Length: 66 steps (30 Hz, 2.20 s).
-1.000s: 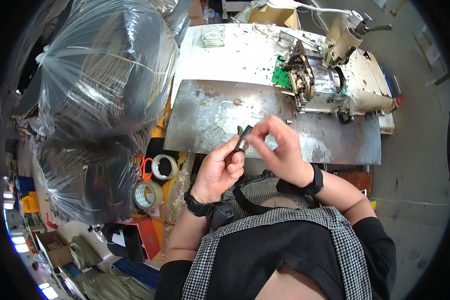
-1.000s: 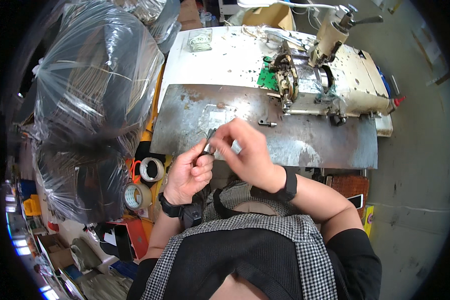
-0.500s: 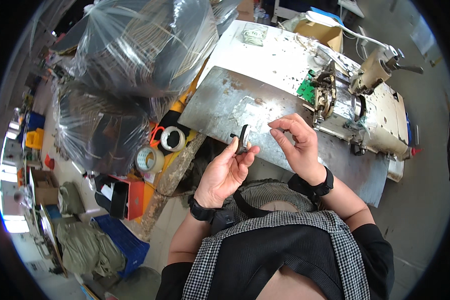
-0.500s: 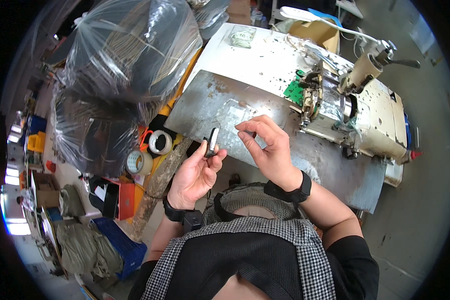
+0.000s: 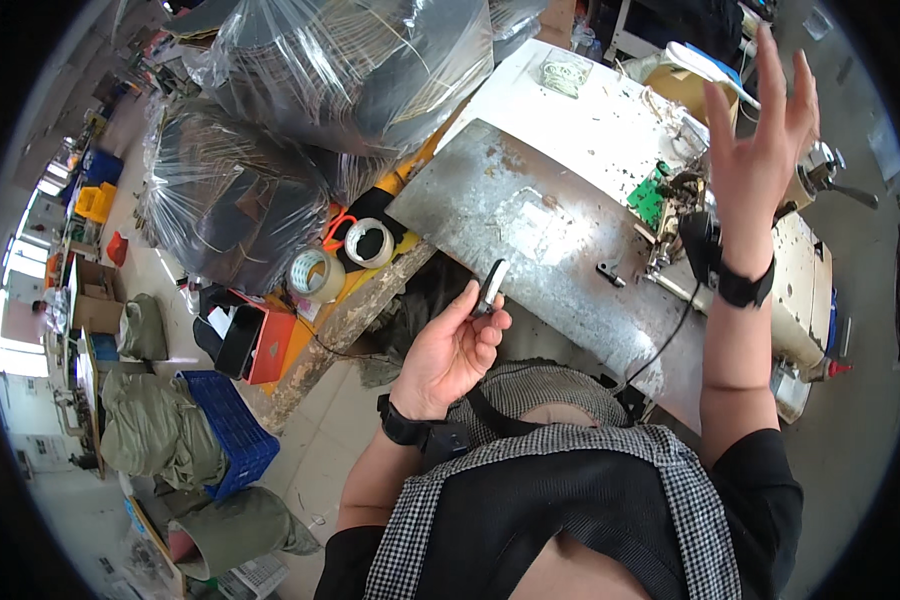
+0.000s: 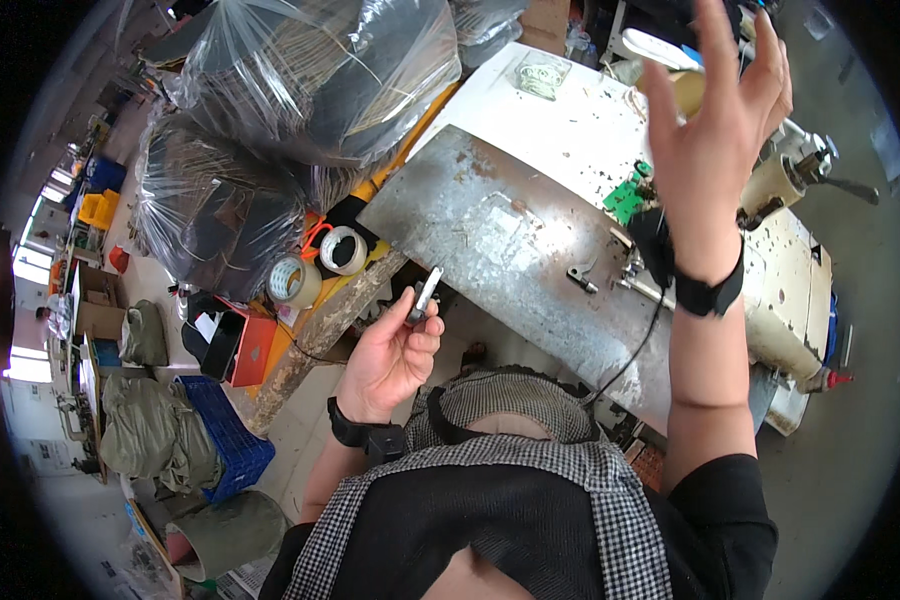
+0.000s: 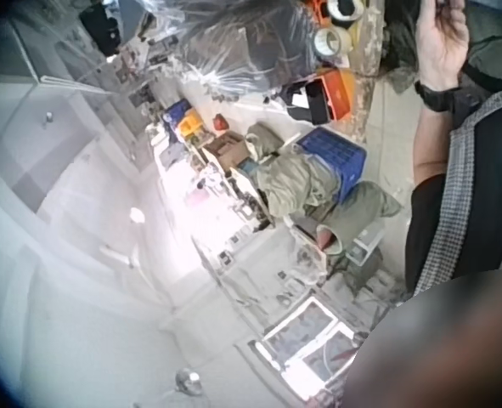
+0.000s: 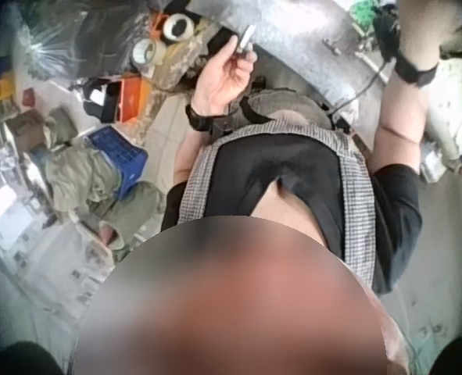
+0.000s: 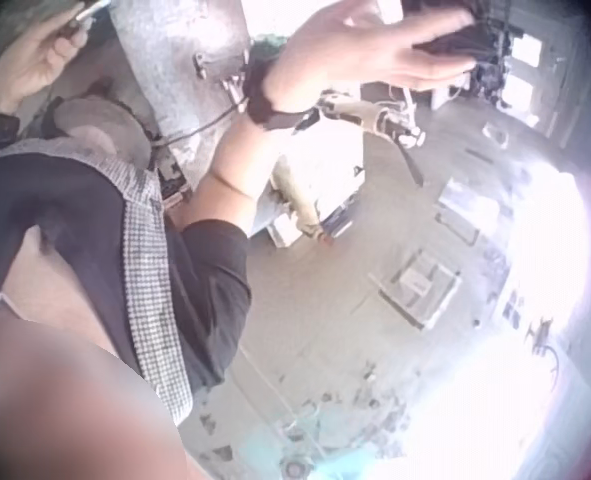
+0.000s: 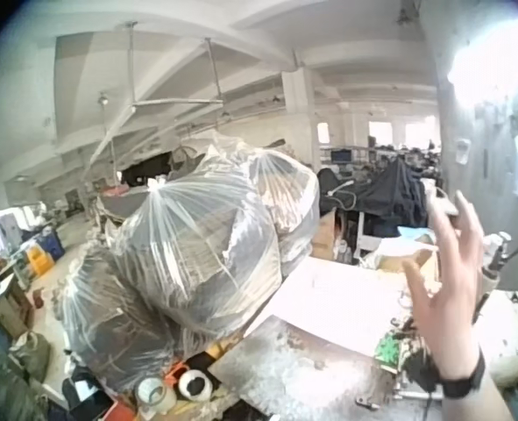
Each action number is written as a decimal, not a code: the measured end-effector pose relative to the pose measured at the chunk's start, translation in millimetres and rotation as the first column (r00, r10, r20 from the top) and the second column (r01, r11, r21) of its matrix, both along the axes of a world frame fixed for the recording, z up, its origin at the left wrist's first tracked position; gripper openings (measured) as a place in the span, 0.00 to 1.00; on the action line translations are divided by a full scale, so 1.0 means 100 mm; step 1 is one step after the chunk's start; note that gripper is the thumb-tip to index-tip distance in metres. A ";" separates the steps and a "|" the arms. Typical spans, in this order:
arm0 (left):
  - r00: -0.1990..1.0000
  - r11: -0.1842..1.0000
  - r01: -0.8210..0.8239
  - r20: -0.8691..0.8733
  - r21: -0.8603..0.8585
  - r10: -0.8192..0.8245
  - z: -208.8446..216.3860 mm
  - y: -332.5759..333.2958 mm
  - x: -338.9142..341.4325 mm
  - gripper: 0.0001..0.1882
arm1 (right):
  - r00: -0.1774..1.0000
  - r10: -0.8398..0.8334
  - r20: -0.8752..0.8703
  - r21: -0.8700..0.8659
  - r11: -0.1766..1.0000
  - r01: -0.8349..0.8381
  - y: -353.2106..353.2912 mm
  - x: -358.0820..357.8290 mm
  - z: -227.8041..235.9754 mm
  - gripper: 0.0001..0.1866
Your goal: The recorder is performing maintenance and testing on a specialized shoe manufacturing machine, adjusting components and testing the mechanism.
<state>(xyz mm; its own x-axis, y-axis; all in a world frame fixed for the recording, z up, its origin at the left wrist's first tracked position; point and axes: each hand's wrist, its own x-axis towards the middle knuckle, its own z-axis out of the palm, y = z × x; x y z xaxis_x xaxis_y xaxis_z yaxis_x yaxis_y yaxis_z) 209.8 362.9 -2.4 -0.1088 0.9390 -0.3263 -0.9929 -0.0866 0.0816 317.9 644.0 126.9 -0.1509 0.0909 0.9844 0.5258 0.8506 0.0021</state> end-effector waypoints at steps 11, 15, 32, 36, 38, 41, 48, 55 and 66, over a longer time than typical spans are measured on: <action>0.965 0.989 -0.059 -0.260 -0.138 0.021 0.06 -0.10 0.17 0.18 | 0.401 0.765 -0.504 -0.864 -0.446 -0.234 -1.03 0.01 -1.01 0.08; 0.945 0.982 -0.110 -0.324 -0.156 0.054 0.06 -0.26 0.27 0.18 | 0.311 0.898 -0.311 -0.939 -0.240 -0.245 -0.99 0.07 -1.21 0.10; 0.871 0.974 -0.127 -0.491 -0.189 0.018 0.01 -1.12 0.12 0.15 | 0.524 0.769 0.366 -0.748 0.578 -0.327 -1.56 -0.09 -1.07 0.23; 0.817 0.989 -0.064 -0.575 -0.137 -0.027 -0.05 -1.40 -0.19 0.15 | 0.274 0.880 -0.389 -0.921 -0.370 -0.120 -1.99 -0.33 -1.21 0.15; 0.809 0.990 -0.067 -0.587 -0.122 -0.018 -0.07 -1.59 -0.34 0.15 | 0.215 0.929 -0.300 -0.954 -0.288 -0.087 -2.41 -0.58 -1.18 0.13; 0.759 0.986 -0.125 -0.651 -0.110 0.024 -0.13 -1.96 -0.61 0.12 | 0.119 0.981 -0.153 -0.978 -0.132 -0.164 -2.93 -1.03 -1.14 0.10; 0.605 0.908 -0.402 -0.779 -0.120 0.165 -0.31 -2.74 -1.13 0.18 | -0.094 0.951 0.294 -0.784 0.184 -0.592 -3.82 -1.84 -1.30 0.08; 0.720 0.856 -0.384 -0.693 -0.347 0.043 -0.55 -3.25 -1.48 0.18 | -0.115 0.853 0.509 -0.683 0.319 -0.657 -4.17 -2.39 -1.51 0.12; 0.731 0.874 -0.347 -0.682 -0.340 0.024 -0.65 -3.60 -1.53 0.16 | -0.358 0.627 0.692 -0.666 0.362 -0.653 -4.06 -3.40 -1.88 0.11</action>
<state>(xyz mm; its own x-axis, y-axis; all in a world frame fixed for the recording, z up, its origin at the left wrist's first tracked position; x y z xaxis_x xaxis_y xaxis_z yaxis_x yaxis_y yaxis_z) 56.6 2.5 -67.1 -0.5971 0.6597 -0.4564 -0.6474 -0.0603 0.7598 -22.4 237.7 -61.4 -0.6627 -0.7407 0.1107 -0.7447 0.6361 -0.2019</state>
